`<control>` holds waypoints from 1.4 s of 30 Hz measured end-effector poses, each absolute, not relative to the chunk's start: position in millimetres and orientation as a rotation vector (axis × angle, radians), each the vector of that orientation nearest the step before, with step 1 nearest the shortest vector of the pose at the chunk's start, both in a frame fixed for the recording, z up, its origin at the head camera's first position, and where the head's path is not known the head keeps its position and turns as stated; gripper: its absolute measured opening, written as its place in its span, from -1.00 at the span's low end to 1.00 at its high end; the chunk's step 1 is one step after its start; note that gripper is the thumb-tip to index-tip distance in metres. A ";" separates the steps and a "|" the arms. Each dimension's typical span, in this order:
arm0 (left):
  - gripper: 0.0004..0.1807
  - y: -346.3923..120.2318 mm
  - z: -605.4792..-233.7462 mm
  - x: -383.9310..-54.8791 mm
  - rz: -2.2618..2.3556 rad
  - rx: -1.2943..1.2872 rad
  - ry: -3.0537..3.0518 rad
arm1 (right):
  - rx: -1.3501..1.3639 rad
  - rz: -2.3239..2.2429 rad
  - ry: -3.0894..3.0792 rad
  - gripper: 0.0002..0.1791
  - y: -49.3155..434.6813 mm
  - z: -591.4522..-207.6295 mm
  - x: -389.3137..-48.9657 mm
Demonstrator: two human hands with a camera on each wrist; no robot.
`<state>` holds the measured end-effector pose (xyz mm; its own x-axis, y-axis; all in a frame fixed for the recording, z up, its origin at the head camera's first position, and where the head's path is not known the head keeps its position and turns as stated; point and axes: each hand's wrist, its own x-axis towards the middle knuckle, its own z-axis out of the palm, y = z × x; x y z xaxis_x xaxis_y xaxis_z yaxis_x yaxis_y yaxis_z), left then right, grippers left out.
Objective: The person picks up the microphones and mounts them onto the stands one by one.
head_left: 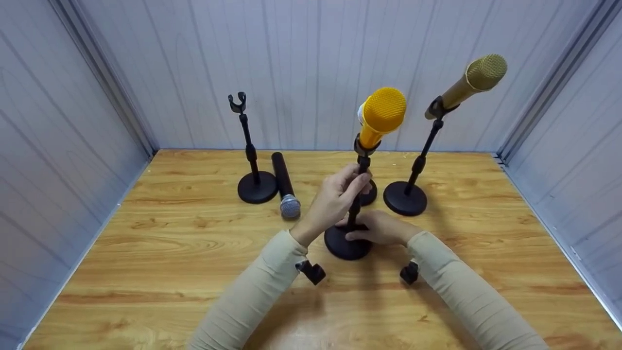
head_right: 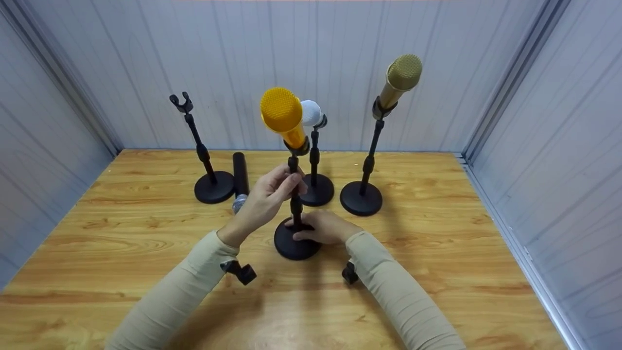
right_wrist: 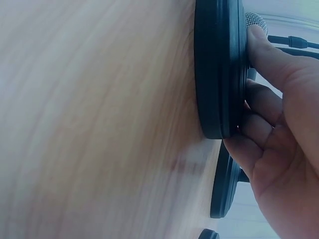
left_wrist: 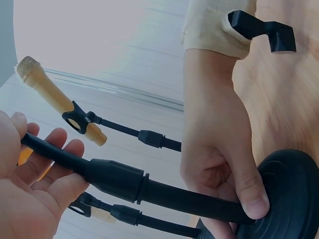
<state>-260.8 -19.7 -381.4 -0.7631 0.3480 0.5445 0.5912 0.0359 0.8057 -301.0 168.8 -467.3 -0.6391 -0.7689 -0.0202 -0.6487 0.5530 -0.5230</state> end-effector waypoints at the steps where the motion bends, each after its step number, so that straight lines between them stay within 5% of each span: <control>1: -0.78 -19.6 -381.7 -260.6 -1.802 -0.970 -2.109 | -1.180 -0.715 2.539 -0.57 168.7 -467.5 -300.7; 14: -0.79 -18.3 -382.1 -258.9 -1.764 -0.970 -2.107 | -1.091 -0.990 2.547 -0.74 172.5 -462.8 -287.8; 20: -0.80 -18.8 -379.7 -259.7 -1.788 -0.959 -2.118 | -0.938 -1.582 2.388 -0.54 177.5 -448.1 -267.6; 28: -0.79 -21.9 -376.8 -261.3 -1.806 -1.018 -2.107 | -0.926 -1.898 2.093 -0.52 173.6 -451.2 -263.3; 42: -0.77 -27.8 -372.3 -256.9 -1.865 -1.080 -2.091 | -0.873 -1.835 2.158 -0.54 165.5 -450.1 -265.8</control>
